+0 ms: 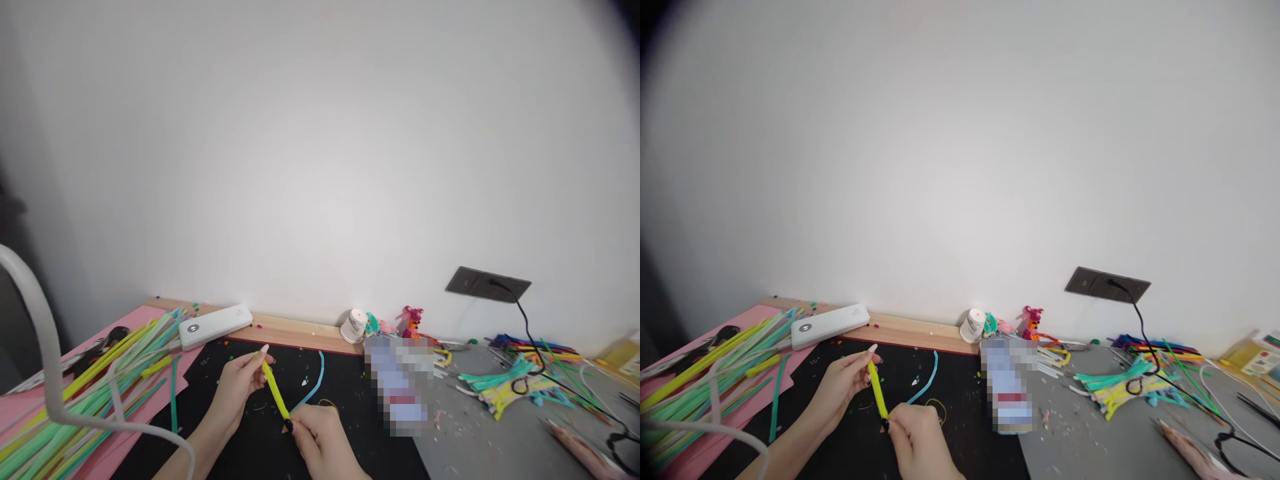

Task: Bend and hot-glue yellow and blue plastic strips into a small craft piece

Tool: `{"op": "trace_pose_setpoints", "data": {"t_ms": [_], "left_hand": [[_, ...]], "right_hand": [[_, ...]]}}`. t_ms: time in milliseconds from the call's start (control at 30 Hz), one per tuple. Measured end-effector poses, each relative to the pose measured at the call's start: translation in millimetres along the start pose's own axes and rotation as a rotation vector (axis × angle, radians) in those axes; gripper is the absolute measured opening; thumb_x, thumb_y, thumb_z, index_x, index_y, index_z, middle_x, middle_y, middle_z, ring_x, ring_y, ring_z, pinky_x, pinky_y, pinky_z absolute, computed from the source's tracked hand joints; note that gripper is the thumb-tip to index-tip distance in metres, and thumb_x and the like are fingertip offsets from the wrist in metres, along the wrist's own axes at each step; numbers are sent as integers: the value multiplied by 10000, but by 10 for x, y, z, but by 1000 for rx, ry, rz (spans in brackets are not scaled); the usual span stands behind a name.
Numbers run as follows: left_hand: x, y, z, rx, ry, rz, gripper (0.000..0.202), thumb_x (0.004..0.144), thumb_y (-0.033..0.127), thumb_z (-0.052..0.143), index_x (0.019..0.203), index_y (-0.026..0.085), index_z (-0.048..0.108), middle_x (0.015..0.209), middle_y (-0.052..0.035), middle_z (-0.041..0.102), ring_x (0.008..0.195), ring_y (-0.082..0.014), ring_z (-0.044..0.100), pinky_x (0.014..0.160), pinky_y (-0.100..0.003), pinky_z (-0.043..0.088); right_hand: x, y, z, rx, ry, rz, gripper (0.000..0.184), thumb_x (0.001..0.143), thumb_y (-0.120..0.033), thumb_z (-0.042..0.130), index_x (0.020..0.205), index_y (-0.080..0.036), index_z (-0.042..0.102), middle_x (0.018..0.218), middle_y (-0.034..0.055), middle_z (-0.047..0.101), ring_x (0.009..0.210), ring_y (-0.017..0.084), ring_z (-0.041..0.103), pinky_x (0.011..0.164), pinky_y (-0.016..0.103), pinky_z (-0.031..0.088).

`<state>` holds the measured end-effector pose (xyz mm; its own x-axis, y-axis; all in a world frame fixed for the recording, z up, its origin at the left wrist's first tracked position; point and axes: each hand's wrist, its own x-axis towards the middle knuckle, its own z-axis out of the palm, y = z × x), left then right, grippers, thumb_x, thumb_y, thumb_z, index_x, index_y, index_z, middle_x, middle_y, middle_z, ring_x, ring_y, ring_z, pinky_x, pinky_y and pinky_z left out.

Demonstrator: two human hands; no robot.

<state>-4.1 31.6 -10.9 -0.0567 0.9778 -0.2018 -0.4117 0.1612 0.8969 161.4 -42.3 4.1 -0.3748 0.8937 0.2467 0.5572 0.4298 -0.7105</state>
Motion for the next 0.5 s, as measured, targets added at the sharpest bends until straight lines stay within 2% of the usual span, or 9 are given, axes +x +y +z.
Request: {"op": "trace_pose_setpoints", "data": {"t_ms": [133, 233, 333, 400, 500], "left_hand": [[17, -3, -25, 1, -18, 9, 310, 572, 413, 732, 630, 111, 686, 496, 21, 543, 462, -84, 472, 491, -199, 391], [25, 12, -51, -30, -63, -8, 322, 592, 421, 731, 688, 116, 695, 567, -6, 591, 509, -103, 510, 531, -216, 425], [26, 36, -71, -95, -104, -26, 336, 611, 427, 730, 756, 126, 700, 638, -15, 611, 535, -99, 517, 548, -216, 440], [26, 46, -80, -109, -103, -15, 336, 619, 423, 730, 778, 128, 701, 654, -12, 606, 536, -91, 509, 540, -207, 440], [35, 50, -95, -87, -62, 20, 326, 599, 384, 758, 777, 117, 703, 634, 0, 578, 531, -80, 485, 531, -196, 435]], "right_hand": [[10, -8, 0, 2, 1, 18, 288, 880, -232, 419, 680, -181, 620, 592, -8, 541, 566, 123, 487, 547, 214, 326], [12, 20, 13, 61, 24, 63, 269, 883, -222, 409, 766, -197, 650, 598, -15, 534, 571, 120, 487, 561, 210, 342], [13, 79, 35, 173, 13, 120, 278, 896, -255, 391, 854, -198, 660, 529, -35, 477, 496, 106, 449, 502, 199, 336], [19, 121, 54, 258, -3, 169, 297, 893, -306, 404, 817, -178, 662, 468, -49, 444, 415, 89, 413, 433, 186, 314], [36, 158, 79, 376, 38, 248, 349, 844, -391, 485, 633, -149, 620, 443, -34, 489, 348, 68, 394, 376, 176, 290]]}}
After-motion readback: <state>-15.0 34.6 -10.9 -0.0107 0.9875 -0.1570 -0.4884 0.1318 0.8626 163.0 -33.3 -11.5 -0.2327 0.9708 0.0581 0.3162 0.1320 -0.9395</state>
